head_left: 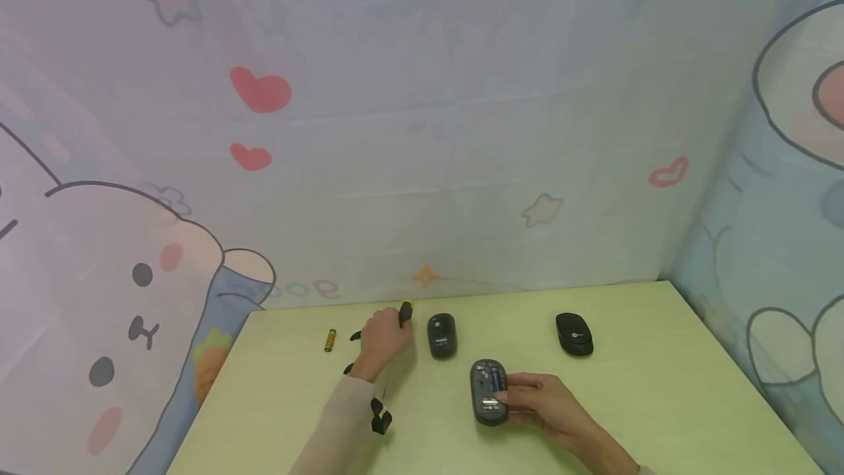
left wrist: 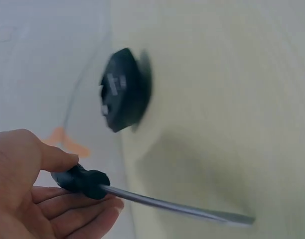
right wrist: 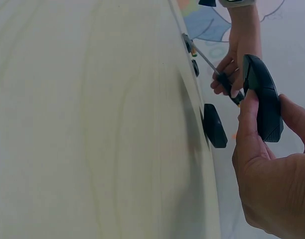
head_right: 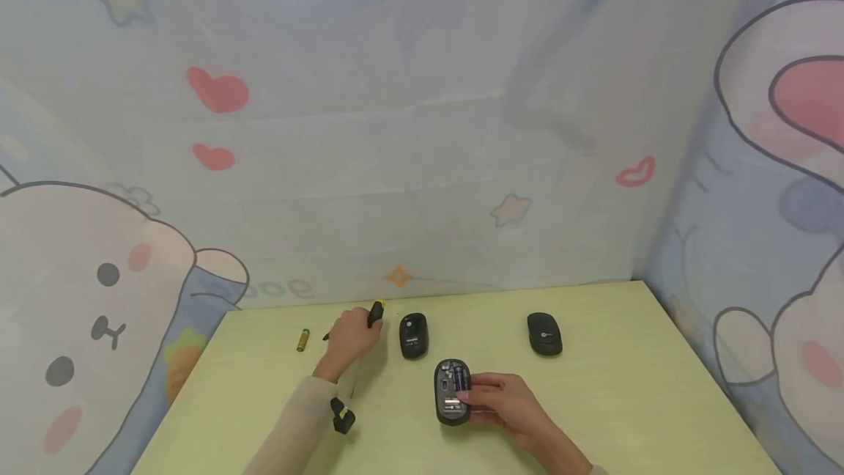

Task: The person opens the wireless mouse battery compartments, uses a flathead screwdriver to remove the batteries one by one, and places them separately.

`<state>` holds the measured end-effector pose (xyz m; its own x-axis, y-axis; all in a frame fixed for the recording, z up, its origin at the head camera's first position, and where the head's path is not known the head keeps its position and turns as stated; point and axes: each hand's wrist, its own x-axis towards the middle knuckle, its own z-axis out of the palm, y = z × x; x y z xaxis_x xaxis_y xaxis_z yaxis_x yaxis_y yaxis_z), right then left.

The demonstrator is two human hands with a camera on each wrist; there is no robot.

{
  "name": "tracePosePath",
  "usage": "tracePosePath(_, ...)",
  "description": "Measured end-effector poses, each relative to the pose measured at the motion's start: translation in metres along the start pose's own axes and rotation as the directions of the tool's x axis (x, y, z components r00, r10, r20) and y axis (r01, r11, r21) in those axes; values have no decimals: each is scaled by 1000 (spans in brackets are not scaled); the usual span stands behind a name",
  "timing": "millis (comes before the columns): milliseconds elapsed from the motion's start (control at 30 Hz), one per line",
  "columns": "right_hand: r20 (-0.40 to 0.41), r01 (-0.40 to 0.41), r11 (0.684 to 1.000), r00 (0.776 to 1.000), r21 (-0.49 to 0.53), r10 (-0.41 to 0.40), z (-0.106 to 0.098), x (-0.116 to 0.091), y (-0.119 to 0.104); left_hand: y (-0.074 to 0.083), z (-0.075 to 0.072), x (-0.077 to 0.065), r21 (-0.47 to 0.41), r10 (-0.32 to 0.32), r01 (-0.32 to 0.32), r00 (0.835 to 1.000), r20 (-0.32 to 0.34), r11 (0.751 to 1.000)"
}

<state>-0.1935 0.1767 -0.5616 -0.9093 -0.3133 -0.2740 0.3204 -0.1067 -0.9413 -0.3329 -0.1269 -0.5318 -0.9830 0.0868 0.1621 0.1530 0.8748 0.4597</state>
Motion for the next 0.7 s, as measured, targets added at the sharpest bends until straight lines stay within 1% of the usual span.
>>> tracePosePath(100, 8, 5, 1000, 1000, 4, -5, 0, 1, 1, 2, -9, -3, -87, 7, -8, 1000, -2, 996)
tracePosePath(167, 11, 8, 1000, 1000, 5, -8, 0, 1, 2, 2, -15, -5, -147, 11, -8, 1000, 13, 989)
tracePosePath(267, 13, 10, 1000, 1000, 5, -10, 1, 2, 2, 3, -23, -7, -210, 18, -11, 999, 32, 978)
tracePosePath(400, 16, 8, 1000, 1000, 5, -8, 2, 2, 3, 4, -33, -10, -278, 6, 10, 998, 55, 960)
tracePosePath(500, 20, 6, 1000, 1000, 7, -6, 3, 2, 3, 5, -42, -13, -342, -8, 34, 997, 77, 939)
tracePosePath(533, 22, 7, 1000, 1000, 8, -7, 3, 2, 4, 5, -44, -14, -368, -12, 45, 996, 90, 929)
tracePosePath(600, 26, 9, 1000, 1000, 9, -9, 4, 3, 4, 5, -50, -15, -424, -10, 59, 993, 117, 904)
tracePosePath(700, 27, 11, 1000, 1000, 10, -11, 5, 3, 5, 7, -57, -18, -502, 11, 66, 989, 148, 863)
